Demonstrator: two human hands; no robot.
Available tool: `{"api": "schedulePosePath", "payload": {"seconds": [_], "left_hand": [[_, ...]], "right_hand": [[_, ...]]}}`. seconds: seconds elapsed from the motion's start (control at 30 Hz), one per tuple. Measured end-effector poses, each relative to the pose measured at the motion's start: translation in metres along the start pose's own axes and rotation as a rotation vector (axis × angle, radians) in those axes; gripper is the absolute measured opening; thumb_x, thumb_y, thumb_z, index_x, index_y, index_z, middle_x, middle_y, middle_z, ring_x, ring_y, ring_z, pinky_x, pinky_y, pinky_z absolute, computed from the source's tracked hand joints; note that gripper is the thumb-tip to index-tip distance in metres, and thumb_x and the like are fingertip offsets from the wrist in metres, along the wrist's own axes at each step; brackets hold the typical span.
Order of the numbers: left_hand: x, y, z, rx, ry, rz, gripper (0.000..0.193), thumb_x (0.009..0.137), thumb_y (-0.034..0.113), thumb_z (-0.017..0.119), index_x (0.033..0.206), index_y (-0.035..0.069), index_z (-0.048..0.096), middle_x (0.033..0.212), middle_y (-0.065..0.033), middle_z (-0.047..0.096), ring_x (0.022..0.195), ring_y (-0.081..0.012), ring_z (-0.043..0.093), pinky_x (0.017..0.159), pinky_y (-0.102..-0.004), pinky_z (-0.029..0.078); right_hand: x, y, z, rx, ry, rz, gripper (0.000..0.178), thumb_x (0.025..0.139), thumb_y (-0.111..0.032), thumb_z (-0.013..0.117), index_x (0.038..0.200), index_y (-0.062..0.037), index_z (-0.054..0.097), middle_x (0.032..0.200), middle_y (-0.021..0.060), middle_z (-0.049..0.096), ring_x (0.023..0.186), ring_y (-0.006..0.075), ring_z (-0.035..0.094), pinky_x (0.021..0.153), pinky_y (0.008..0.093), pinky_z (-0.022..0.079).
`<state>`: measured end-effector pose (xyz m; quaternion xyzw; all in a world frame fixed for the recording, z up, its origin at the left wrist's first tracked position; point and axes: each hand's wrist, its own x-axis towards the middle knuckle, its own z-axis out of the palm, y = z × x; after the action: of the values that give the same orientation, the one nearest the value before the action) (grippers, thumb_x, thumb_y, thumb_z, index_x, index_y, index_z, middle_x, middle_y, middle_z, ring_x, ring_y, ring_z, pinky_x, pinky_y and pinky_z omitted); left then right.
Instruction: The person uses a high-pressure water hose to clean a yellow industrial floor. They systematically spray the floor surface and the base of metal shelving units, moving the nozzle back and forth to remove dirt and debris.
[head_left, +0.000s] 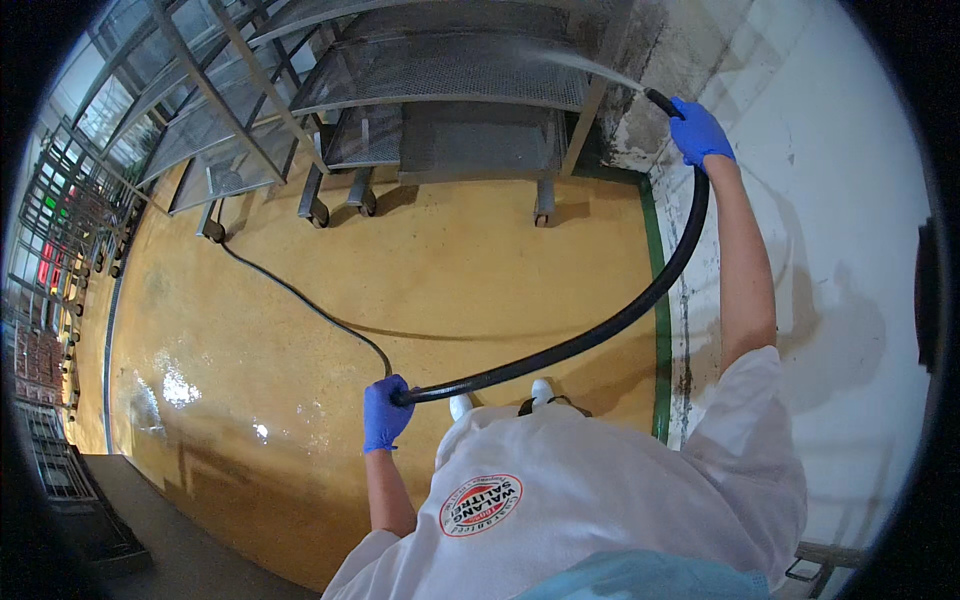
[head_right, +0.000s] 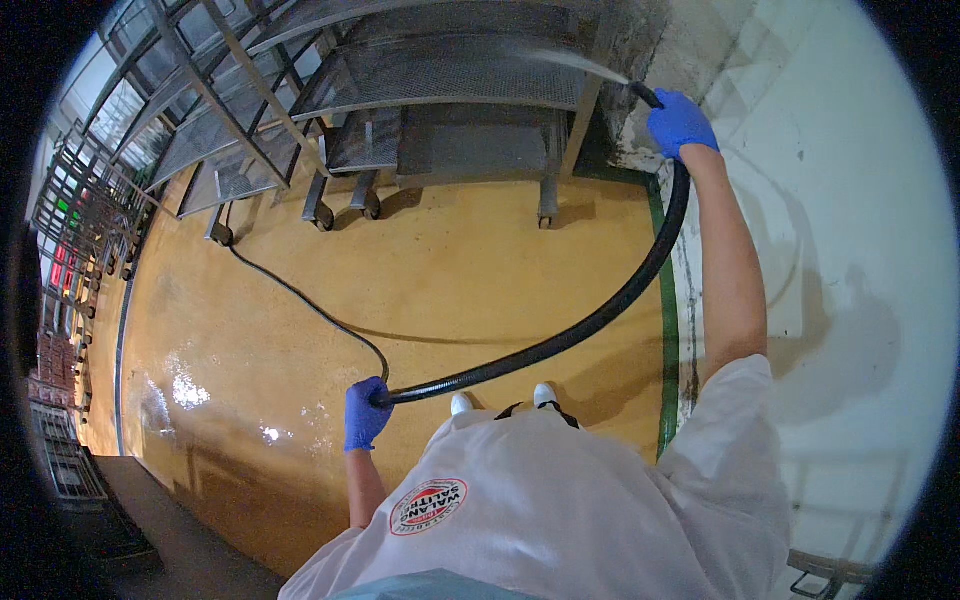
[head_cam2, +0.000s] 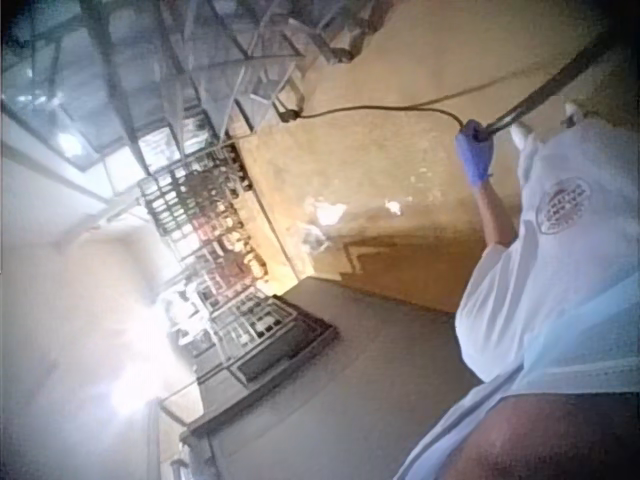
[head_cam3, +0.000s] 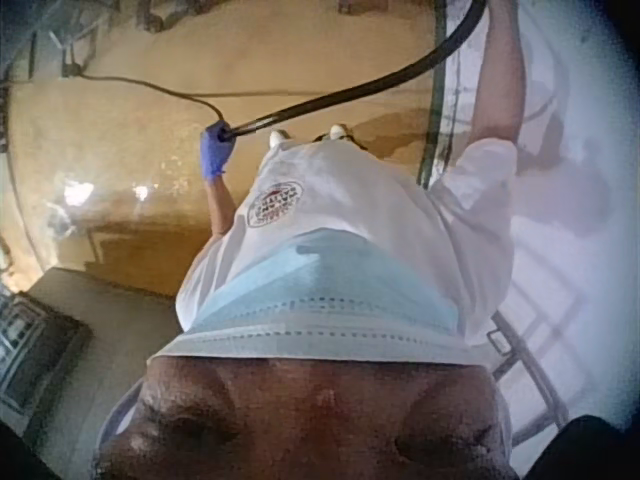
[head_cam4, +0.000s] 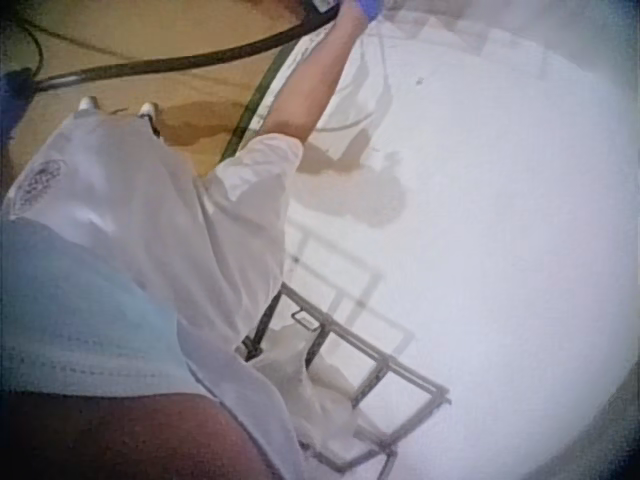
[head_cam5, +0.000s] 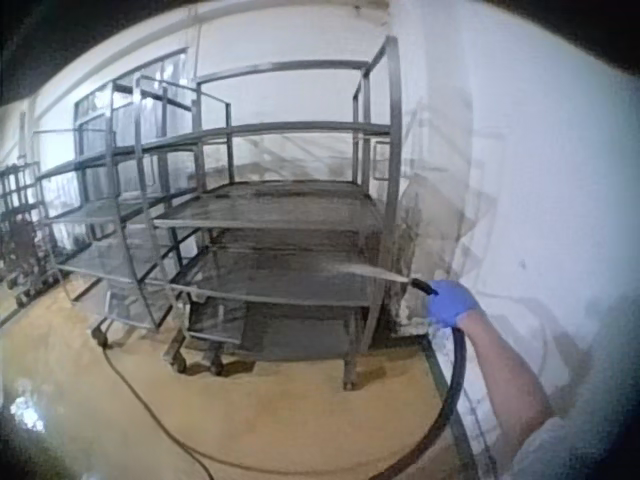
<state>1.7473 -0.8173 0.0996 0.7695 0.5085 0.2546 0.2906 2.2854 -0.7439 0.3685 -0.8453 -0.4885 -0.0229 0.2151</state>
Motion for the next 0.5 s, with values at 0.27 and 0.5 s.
{"api": "schedulePosePath", "payload": {"seconds": [0.27,0.5], "left_hand": [[0.018,-0.060,-0.041,-0.047,-0.050,-0.011,0.025,0.067,0.017,0.072,0.060,0.004,0.051,0.050,-0.0145,0.044,0.043,-0.0248,0.038,0.043,-0.0331,0.033],[0.003,-0.089,-0.051,-0.102,-0.086,-0.044,0.024,0.066,0.015,0.072,0.061,0.004,0.052,0.051,-0.0151,0.045,0.043,-0.0244,0.039,0.043,-0.0332,0.034]], "right_hand": [[-0.019,-0.070,0.012,0.173,-0.190,-0.011,0.040,0.079,-0.015,0.044,0.116,-0.0054,0.056,0.063,0.0141,0.056,0.049,0.0241,0.057,0.047,0.0349,0.046],[-0.021,-0.082,0.051,-0.034,-0.301,0.113,0.032,0.078,-0.015,0.047,0.102,0.0024,0.058,0.067,0.0170,0.058,0.050,0.0251,0.058,0.046,0.0357,0.047]]}}
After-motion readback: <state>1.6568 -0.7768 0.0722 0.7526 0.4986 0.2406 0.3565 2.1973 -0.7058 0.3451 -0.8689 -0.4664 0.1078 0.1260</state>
